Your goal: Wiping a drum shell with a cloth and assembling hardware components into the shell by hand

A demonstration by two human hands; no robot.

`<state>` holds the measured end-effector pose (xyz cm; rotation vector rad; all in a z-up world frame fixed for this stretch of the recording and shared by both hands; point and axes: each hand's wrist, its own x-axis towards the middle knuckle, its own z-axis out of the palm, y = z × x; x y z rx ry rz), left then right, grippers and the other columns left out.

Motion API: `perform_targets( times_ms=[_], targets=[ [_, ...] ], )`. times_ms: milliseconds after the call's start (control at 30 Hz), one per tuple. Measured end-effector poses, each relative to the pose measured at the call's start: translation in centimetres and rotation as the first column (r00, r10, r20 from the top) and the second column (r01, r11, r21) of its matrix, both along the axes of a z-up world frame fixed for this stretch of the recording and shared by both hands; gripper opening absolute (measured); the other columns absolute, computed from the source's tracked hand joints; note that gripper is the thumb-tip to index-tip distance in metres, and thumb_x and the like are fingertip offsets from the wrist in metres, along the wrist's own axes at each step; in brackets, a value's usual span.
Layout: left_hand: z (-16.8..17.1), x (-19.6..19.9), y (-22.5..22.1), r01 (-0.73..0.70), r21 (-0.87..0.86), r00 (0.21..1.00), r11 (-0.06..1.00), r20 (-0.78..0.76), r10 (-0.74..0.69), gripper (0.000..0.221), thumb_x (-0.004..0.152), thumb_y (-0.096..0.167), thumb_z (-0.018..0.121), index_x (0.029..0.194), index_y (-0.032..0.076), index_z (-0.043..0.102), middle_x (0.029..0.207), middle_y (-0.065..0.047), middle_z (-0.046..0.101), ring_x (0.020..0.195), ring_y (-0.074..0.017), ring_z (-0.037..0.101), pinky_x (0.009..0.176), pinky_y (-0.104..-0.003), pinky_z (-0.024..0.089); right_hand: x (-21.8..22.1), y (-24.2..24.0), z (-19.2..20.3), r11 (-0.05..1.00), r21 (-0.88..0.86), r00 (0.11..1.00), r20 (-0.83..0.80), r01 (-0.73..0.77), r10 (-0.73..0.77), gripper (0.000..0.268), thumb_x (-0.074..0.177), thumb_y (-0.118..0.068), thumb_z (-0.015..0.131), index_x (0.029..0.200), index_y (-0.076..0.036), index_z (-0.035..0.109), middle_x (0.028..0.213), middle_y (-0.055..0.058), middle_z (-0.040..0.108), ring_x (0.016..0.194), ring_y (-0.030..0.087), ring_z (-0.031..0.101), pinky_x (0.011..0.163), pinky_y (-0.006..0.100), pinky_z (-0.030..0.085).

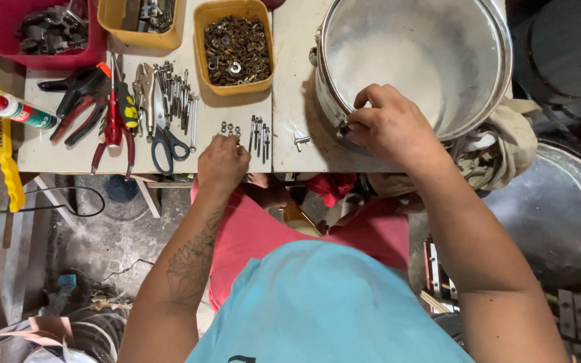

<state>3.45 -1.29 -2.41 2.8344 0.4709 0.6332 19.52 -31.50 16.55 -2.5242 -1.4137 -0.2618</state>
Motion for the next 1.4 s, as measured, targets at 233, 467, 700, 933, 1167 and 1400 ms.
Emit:
perform_targets(
  times_ms=[233, 467, 700, 933, 1167, 1400],
  targets=[
    [-0.4, 2.4, -2.8, 0.246, -0.162, 0.937, 0.956, 0.290, -0.192, 0.021, 0.076, 0.020, 0.077, 0.097, 0.016, 0.076, 0.084, -0.001, 0.066, 0.079, -0.0235, 0.073, 0.069, -0.032, 0.059, 0.6, 0.3, 0.6, 0.994, -0.059, 0.984, 0.143, -0.097, 0.105, 0.018, 0.079, -0.025, 0.087, 0.091, -0.015, 0.079, 0.110, 0.003, 0.064, 0.089, 0.023, 0.067, 0.071, 0.036, 0.059],
    [3.4, 4.0, -7.0, 0.462, -0.456, 0.853, 0.760, 0.461, -0.242, 0.018, 0.073, 0.012, 0.083, 0.091, 0.014, 0.079, 0.077, -0.004, 0.071, 0.073, -0.0243, 0.074, 0.066, -0.033, 0.059, 1.1, 0.6, 0.5, 0.978, -0.084, 0.953, 0.224, -0.190, 0.204, 0.012, 0.082, -0.022, 0.080, 0.081, -0.012, 0.073, 0.102, 0.004, 0.059, 0.083, 0.023, 0.064, 0.065, 0.035, 0.055],
    [8.5, 5.8, -10.2, 0.572, -0.465, 0.779, 0.676, 0.565, -0.270, 0.017, 0.075, 0.011, 0.083, 0.092, 0.013, 0.080, 0.079, -0.004, 0.073, 0.073, -0.0217, 0.075, 0.063, -0.030, 0.060, -0.2, -0.6, 5.3, 0.984, 0.038, 0.935, 0.319, -0.176, 0.155, 0.013, 0.084, -0.007, 0.072, 0.074, -0.011, 0.065, 0.104, 0.007, 0.063, 0.081, 0.027, 0.065, 0.064, 0.037, 0.053],
    [11.5, 8.9, -12.9, 0.622, -0.366, 0.770, 0.692, 0.448, -0.455, 0.025, 0.089, 0.015, 0.074, 0.112, 0.006, 0.074, 0.101, -0.010, 0.077, 0.079, -0.0193, 0.074, 0.071, -0.032, 0.066, -1.5, -3.3, 9.3, 0.996, 0.083, 0.994, 0.108, -0.044, 0.035, 0.004, 0.099, -0.006, 0.078, 0.100, -0.004, 0.075, 0.121, 0.013, 0.063, 0.104, 0.035, 0.062, 0.070, 0.048, 0.055],
    [11.4, 9.5, -14.3, 0.583, -0.148, 0.769, 0.799, 0.418, -0.483, 0.041, 0.079, 0.005, 0.071, 0.119, 0.002, 0.063, 0.098, -0.015, 0.074, 0.081, -0.0281, 0.071, 0.070, -0.041, 0.061, -1.4, -3.4, 8.4, 0.992, 0.079, 0.991, 0.089, -0.103, 0.096, 0.006, 0.098, -0.008, 0.076, 0.099, -0.003, 0.074, 0.118, 0.013, 0.063, 0.097, 0.035, 0.062, 0.070, 0.047, 0.054],
    [13.0, 9.1, -14.5, 0.583, -0.102, 0.756, 0.806, 0.431, -0.492, 0.034, 0.082, 0.007, 0.068, 0.115, 0.006, 0.062, 0.093, -0.013, 0.070, 0.077, -0.0310, 0.068, 0.064, -0.045, 0.056, -1.1, -2.9, 8.3, 0.993, 0.034, 0.988, 0.115, -0.110, 0.105, 0.011, 0.096, -0.012, 0.075, 0.095, -0.001, 0.073, 0.114, 0.015, 0.064, 0.095, 0.036, 0.061, 0.068, 0.048, 0.051]
  ],
)
